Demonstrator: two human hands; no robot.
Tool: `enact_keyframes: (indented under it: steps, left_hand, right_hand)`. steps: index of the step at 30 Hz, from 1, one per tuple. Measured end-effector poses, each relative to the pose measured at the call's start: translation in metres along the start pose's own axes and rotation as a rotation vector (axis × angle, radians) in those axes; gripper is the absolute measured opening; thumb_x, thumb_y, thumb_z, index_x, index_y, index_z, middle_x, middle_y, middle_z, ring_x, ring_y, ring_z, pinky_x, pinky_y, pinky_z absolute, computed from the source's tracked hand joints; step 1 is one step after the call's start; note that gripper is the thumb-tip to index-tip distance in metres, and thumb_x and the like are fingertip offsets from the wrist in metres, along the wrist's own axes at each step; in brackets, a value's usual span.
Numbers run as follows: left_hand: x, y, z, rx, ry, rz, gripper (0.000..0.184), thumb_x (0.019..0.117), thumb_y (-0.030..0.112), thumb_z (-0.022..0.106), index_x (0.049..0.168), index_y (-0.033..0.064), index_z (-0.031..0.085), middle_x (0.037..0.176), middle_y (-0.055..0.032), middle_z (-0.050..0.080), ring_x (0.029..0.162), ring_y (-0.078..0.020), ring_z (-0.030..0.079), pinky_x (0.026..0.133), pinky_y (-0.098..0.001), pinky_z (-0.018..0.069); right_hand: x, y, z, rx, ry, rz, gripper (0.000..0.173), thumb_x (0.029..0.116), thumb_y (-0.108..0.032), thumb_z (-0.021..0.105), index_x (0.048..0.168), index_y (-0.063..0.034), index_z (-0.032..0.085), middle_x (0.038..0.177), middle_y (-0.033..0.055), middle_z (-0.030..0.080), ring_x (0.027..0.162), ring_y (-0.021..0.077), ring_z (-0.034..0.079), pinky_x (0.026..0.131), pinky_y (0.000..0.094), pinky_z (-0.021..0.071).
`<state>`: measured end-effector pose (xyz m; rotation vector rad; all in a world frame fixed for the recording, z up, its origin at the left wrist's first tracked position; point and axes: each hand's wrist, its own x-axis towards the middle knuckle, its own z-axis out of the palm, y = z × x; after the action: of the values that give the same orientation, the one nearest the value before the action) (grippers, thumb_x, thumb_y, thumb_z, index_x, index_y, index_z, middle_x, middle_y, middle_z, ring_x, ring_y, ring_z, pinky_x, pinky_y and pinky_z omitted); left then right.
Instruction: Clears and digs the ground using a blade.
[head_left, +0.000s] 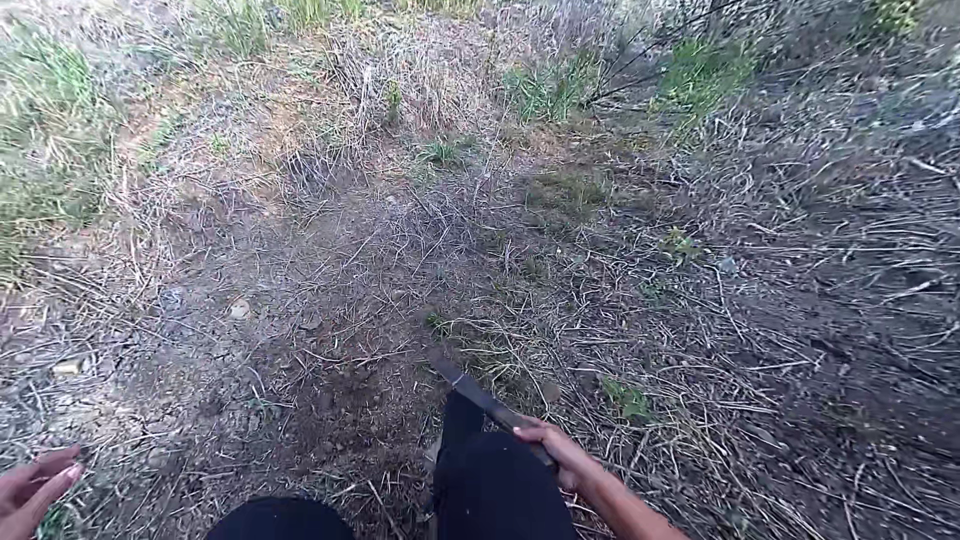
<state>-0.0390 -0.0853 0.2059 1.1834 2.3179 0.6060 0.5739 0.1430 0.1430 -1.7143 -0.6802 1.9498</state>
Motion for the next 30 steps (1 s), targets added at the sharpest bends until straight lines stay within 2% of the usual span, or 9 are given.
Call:
enact_keyframes:
  steps: [3, 6, 8, 10, 14, 17, 20, 26, 30]
  left_hand:
    - [0.059, 0.136, 0.064, 0.042, -0.235, 0.406, 0.040, 0.1062, 0.021, 0.055, 0.140, -0.0002, 0.058, 0.133, -0.0262, 0.063, 0.120, -0.0415, 0.064, 0.104, -0.0621, 0.0465]
    - [0.047, 0.249, 0.111, 0.151, -0.466, 0.733, 0.041, 0.1043, 0.030, 0.060, 0.140, 0.0089, 0.062, 0.131, -0.0186, 0.065, 0.122, -0.0361, 0.062, 0.104, -0.0620, 0.0461]
    - [0.019, 0.286, 0.134, 0.233, -0.594, 0.993, 0.042, 0.1036, 0.035, 0.060, 0.139, 0.0144, 0.063, 0.132, -0.0140, 0.065, 0.124, -0.0327, 0.061, 0.105, -0.0585, 0.0468]
    - [-0.007, 0.295, 0.148, 0.260, -0.744, 1.168, 0.042, 0.1041, 0.034, 0.058, 0.139, 0.0125, 0.063, 0.133, -0.0171, 0.065, 0.124, -0.0362, 0.062, 0.104, -0.0578, 0.0466]
    - [-0.016, 0.286, 0.148, 0.419, -1.067, 1.000, 0.042, 0.1054, 0.031, 0.059, 0.139, 0.0045, 0.061, 0.125, -0.0252, 0.066, 0.116, -0.0432, 0.064, 0.099, -0.0603, 0.0483]
    - [-0.006, 0.282, 0.141, 0.564, -0.913, 0.875, 0.043, 0.1077, 0.030, 0.054, 0.139, 0.0015, 0.059, 0.129, -0.0270, 0.063, 0.122, -0.0451, 0.060, 0.104, -0.0602, 0.0443]
    - [-0.003, 0.274, 0.135, 0.525, -0.695, 0.865, 0.043, 0.1065, 0.033, 0.055, 0.140, 0.0068, 0.060, 0.127, -0.0220, 0.066, 0.121, -0.0407, 0.062, 0.103, -0.0582, 0.0460]
    - [0.017, 0.263, 0.141, 0.499, -0.816, 0.718, 0.041, 0.1051, 0.033, 0.059, 0.139, 0.0107, 0.063, 0.128, -0.0187, 0.067, 0.119, -0.0370, 0.064, 0.103, -0.0582, 0.0472]
    - [0.037, 0.271, 0.147, 0.617, -0.714, 0.597, 0.044, 0.1044, 0.034, 0.060, 0.141, 0.0084, 0.061, 0.127, -0.0212, 0.067, 0.123, -0.0407, 0.061, 0.106, -0.0603, 0.0435]
  right_hand:
    - [-0.029, -0.015, -0.001, -0.193, 0.053, -0.095, 0.041, 0.1047, -0.001, 0.049, 0.145, -0.0023, 0.042, 0.080, 0.0050, 0.063, 0.056, 0.0107, 0.060, 0.052, 0.0254, 0.0544]
    - [-0.090, -0.029, -0.025, -0.448, 0.065, -0.227, 0.049, 0.1014, 0.000, 0.051, 0.149, -0.0018, 0.040, 0.090, 0.0054, 0.067, 0.060, 0.0109, 0.062, 0.055, 0.0262, 0.0555]
    - [-0.136, -0.030, -0.051, -0.557, 0.085, -0.314, 0.057, 0.0921, -0.006, 0.052, 0.148, -0.0050, 0.043, 0.093, 0.0026, 0.071, 0.060, 0.0092, 0.064, 0.053, 0.0247, 0.0562]
    - [-0.170, -0.035, -0.074, -0.609, 0.101, -0.360, 0.060, 0.0872, -0.008, 0.052, 0.146, -0.0072, 0.044, 0.095, -0.0007, 0.073, 0.059, 0.0076, 0.066, 0.051, 0.0235, 0.0563]
    - [-0.145, -0.033, -0.096, -0.495, 0.109, -0.308, 0.055, 0.0890, -0.006, 0.050, 0.144, -0.0082, 0.045, 0.085, -0.0016, 0.069, 0.051, 0.0061, 0.060, 0.045, 0.0216, 0.0526]
    - [-0.032, -0.018, -0.078, -0.370, 0.134, -0.147, 0.040, 0.1069, -0.008, 0.044, 0.147, -0.0049, 0.042, 0.077, 0.0021, 0.060, 0.049, 0.0072, 0.054, 0.044, 0.0221, 0.0486]
    - [0.046, 0.020, -0.057, -0.401, 0.151, -0.111, 0.041, 0.1079, -0.010, 0.050, 0.147, -0.0002, 0.043, 0.075, 0.0019, 0.056, 0.050, 0.0074, 0.053, 0.046, 0.0236, 0.0487]
    - [0.065, 0.055, -0.087, -0.453, 0.127, -0.158, 0.050, 0.1032, -0.005, 0.056, 0.150, 0.0017, 0.040, 0.076, 0.0024, 0.058, 0.052, 0.0074, 0.055, 0.049, 0.0252, 0.0522]
    - [0.058, 0.040, -0.076, -0.459, 0.125, -0.166, 0.049, 0.1038, -0.006, 0.055, 0.150, 0.0015, 0.040, 0.074, 0.0027, 0.056, 0.051, 0.0083, 0.054, 0.049, 0.0260, 0.0515]
